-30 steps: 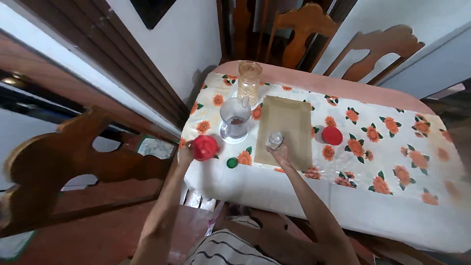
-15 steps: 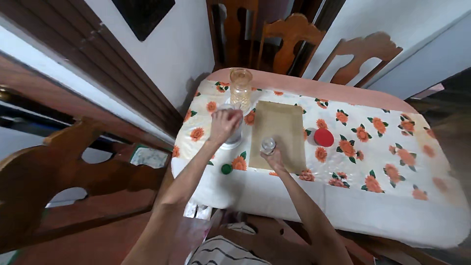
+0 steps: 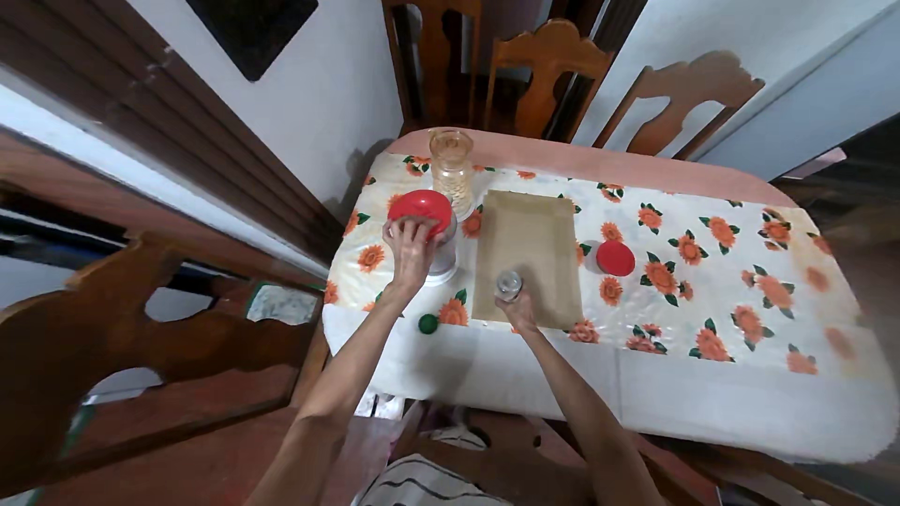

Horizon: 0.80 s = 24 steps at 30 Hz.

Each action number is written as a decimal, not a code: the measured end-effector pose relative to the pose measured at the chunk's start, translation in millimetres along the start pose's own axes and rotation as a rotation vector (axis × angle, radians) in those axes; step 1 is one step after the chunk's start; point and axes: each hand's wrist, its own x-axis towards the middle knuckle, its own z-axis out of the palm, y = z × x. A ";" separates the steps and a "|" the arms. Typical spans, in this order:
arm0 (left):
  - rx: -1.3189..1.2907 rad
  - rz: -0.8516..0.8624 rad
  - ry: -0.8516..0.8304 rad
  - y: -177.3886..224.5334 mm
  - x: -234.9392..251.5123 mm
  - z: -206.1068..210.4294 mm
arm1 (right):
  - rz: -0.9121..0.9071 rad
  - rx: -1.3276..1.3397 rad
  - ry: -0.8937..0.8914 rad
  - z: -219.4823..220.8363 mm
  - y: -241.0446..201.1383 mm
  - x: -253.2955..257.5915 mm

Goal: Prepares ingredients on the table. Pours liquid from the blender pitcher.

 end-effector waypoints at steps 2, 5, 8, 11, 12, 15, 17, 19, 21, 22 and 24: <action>0.024 0.067 0.022 3.0 -0.6 7.0 | -0.005 0.029 0.007 2.9 5.6 0.0; 0.057 0.072 -0.011 5.6 -10.7 22.0 | 0.019 0.049 0.011 2.4 8.2 -0.9; 0.042 -0.031 -0.019 10.1 -12.8 24.9 | 0.009 0.064 0.027 1.0 9.4 -3.2; 0.059 -0.041 0.017 8.2 -15.6 28.0 | 0.003 0.055 0.030 0.7 11.9 -5.4; 0.059 -0.033 0.020 7.6 -15.7 28.5 | 0.005 0.055 0.028 0.5 11.2 -5.5; -0.020 0.001 0.050 5.7 -16.0 26.6 | 0.029 0.050 0.018 0.1 9.1 -6.5; -0.130 0.043 0.134 7.3 -14.7 16.9 | 0.032 0.045 0.019 -0.4 7.9 -6.7; -0.268 0.121 0.203 16.5 -17.6 -0.7 | 0.036 0.046 0.025 -1.1 7.3 -7.2; -0.413 0.110 0.162 32.2 -36.2 -17.2 | 0.030 0.071 0.026 0.9 12.3 -7.1; -0.523 0.017 0.119 41.1 -52.9 -21.0 | 0.030 0.081 0.026 2.7 15.0 -6.1; -0.786 -0.333 0.021 60.9 -88.6 -21.1 | 0.045 0.080 0.018 3.3 14.1 -4.7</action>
